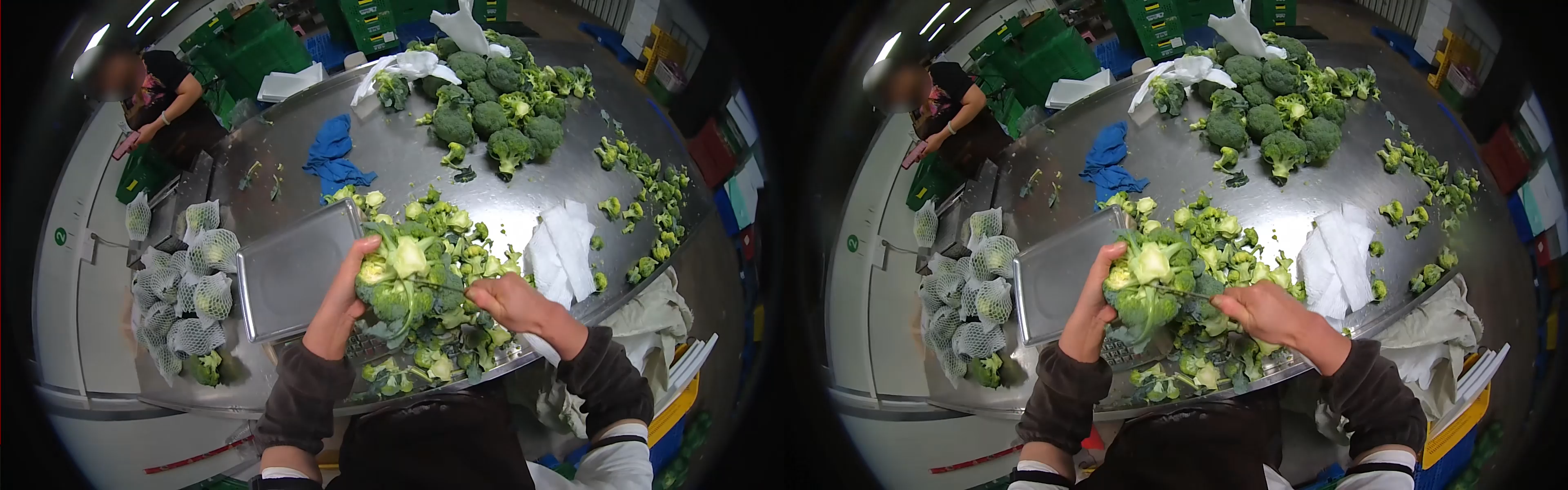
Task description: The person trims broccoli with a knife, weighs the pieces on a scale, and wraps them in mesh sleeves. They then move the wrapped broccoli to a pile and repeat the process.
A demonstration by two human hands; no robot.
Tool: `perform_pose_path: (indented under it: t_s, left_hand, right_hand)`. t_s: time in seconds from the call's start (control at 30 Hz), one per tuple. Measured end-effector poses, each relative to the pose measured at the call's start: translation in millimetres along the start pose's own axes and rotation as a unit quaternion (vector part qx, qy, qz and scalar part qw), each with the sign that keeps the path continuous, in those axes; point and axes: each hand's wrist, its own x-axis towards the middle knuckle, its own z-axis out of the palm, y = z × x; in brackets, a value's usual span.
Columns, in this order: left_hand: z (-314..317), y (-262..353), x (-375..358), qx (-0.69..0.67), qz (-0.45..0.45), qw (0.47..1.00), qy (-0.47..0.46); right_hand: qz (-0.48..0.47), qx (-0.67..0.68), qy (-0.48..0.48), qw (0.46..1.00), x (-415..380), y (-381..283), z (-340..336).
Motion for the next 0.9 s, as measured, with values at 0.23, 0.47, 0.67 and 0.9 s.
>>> perform_pose_path:
  t_s: [0.23,0.47,0.67,0.9]
  left_hand:
    - [5,-11,36,0.005,0.027,1.0,0.009]
    - [5,-16,70,0.153,0.135,0.972,0.112]
    - [2,-23,95,0.153,0.24,0.941,0.181]
    - [-39,2,54,0.147,0.304,0.916,0.215]
  right_hand:
    - [0.115,0.041,-0.048,0.991,11,15,-27]
    - [0.279,0.213,-0.081,0.933,3,31,-30]
    - [0.166,0.169,0.03,0.971,10,57,-20]
    - [0.264,0.233,0.245,0.904,-11,101,-7]
